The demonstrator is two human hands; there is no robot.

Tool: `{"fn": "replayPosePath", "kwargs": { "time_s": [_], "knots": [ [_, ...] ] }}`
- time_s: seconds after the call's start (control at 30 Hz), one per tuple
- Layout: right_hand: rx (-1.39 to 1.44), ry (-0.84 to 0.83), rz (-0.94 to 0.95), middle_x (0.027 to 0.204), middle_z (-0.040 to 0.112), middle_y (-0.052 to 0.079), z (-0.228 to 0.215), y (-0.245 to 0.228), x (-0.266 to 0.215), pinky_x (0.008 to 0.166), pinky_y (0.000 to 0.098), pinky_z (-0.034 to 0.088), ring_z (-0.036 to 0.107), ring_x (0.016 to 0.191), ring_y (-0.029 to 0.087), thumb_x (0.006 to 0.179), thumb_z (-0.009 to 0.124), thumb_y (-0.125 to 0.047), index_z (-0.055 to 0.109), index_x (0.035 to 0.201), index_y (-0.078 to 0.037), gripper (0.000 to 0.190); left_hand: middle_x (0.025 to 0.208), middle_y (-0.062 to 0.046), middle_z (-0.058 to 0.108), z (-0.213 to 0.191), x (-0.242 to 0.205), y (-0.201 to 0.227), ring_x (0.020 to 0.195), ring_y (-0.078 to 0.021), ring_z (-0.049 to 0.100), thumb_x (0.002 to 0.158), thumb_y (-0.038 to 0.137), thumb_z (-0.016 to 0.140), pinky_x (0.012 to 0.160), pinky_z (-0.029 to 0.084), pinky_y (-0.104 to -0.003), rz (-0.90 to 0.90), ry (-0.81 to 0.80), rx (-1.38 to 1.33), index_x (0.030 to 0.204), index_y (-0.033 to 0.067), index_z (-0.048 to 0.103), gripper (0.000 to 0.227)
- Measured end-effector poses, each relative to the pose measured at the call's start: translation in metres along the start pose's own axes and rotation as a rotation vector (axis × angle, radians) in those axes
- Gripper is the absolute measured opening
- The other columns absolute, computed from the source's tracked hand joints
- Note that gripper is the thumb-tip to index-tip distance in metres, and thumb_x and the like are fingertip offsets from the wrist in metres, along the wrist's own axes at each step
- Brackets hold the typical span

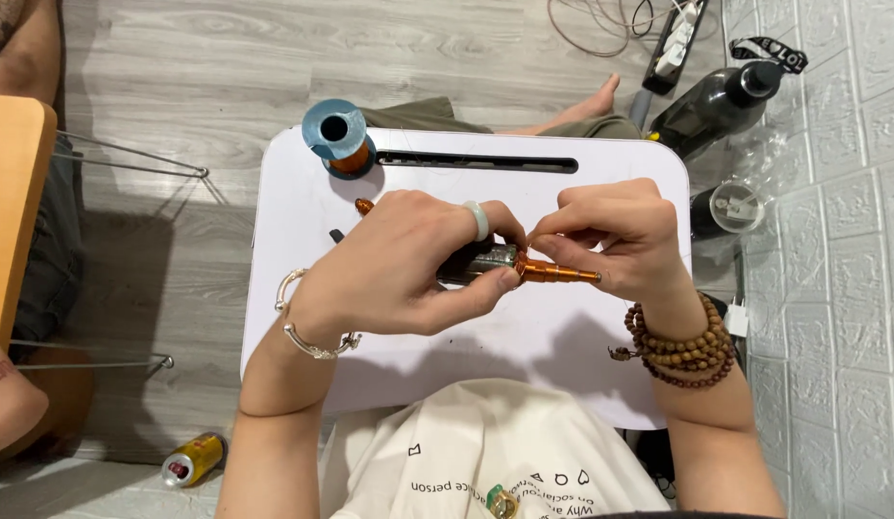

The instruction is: Winding copper wire onto a motor armature by hand

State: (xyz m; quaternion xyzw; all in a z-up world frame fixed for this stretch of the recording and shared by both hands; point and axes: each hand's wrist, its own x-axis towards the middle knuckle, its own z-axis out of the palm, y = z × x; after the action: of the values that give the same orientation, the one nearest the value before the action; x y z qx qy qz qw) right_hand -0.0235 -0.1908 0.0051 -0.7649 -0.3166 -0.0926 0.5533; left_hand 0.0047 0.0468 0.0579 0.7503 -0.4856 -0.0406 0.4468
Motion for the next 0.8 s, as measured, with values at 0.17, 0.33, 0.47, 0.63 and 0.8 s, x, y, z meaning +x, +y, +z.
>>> {"fn": "replayPosePath", "kwargs": {
  "time_s": [0.17, 0.33, 0.47, 0.63, 0.8],
  "knots": [
    [-0.045, -0.058, -0.007, 0.056, 0.053, 0.002, -0.003, -0.004, 0.001, 0.043, 0.0229, 0.023, 0.031, 0.045, 0.009, 0.076, 0.072, 0.008, 0.068, 0.078, 0.002, 0.007, 0.058, -0.001, 0.065, 0.003, -0.002, -0.001, 0.040, -0.0188, 0.051, 0.084, 0.023, 0.063, 0.044, 0.037, -0.028, -0.012, -0.046, 0.072, 0.091, 0.0052, 0.068, 0.019],
    [-0.098, -0.078, 0.001, 0.057, 0.051, 0.002, -0.002, -0.011, 0.003, 0.045, 0.0237, 0.024, 0.033, 0.046, 0.009, 0.076, 0.072, 0.010, 0.069, 0.080, 0.003, 0.009, 0.064, -0.002, 0.068, 0.005, -0.002, -0.002, 0.046, -0.0224, 0.056, 0.085, 0.022, 0.063, 0.045, 0.039, -0.031, -0.013, -0.084, 0.121, 0.089, 0.0067, 0.067, 0.017],
    [-0.171, -0.103, 0.016, 0.058, 0.050, 0.002, -0.003, -0.019, 0.005, 0.044, 0.0245, 0.025, 0.034, 0.046, 0.010, 0.076, 0.073, 0.010, 0.067, 0.077, 0.003, 0.009, 0.067, -0.002, 0.070, 0.004, -0.001, -0.002, 0.046, -0.0209, 0.057, 0.083, 0.022, 0.065, 0.046, 0.040, -0.029, -0.026, -0.095, 0.135, 0.088, 0.0048, 0.073, 0.020],
    [-0.131, -0.128, 0.092, 0.057, 0.055, 0.002, -0.002, -0.026, 0.008, 0.044, 0.0226, 0.025, 0.035, 0.045, 0.009, 0.077, 0.071, 0.009, 0.065, 0.074, 0.001, 0.011, 0.067, -0.002, 0.071, 0.007, 0.000, -0.006, 0.046, -0.0206, 0.058, 0.081, 0.020, 0.065, 0.045, 0.040, -0.029, -0.038, -0.128, 0.131, 0.087, 0.0043, 0.074, 0.019],
    [-0.119, -0.174, 0.108, 0.064, 0.063, 0.003, -0.001, -0.033, 0.009, 0.043, 0.0218, 0.029, 0.039, 0.044, 0.009, 0.081, 0.072, 0.006, 0.066, 0.078, 0.001, 0.008, 0.062, -0.003, 0.068, 0.009, 0.002, -0.010, 0.043, -0.0229, 0.056, 0.080, 0.024, 0.067, 0.043, 0.040, -0.031, -0.074, -0.135, 0.195, 0.082, 0.0057, 0.075, 0.020]
  ]
}}
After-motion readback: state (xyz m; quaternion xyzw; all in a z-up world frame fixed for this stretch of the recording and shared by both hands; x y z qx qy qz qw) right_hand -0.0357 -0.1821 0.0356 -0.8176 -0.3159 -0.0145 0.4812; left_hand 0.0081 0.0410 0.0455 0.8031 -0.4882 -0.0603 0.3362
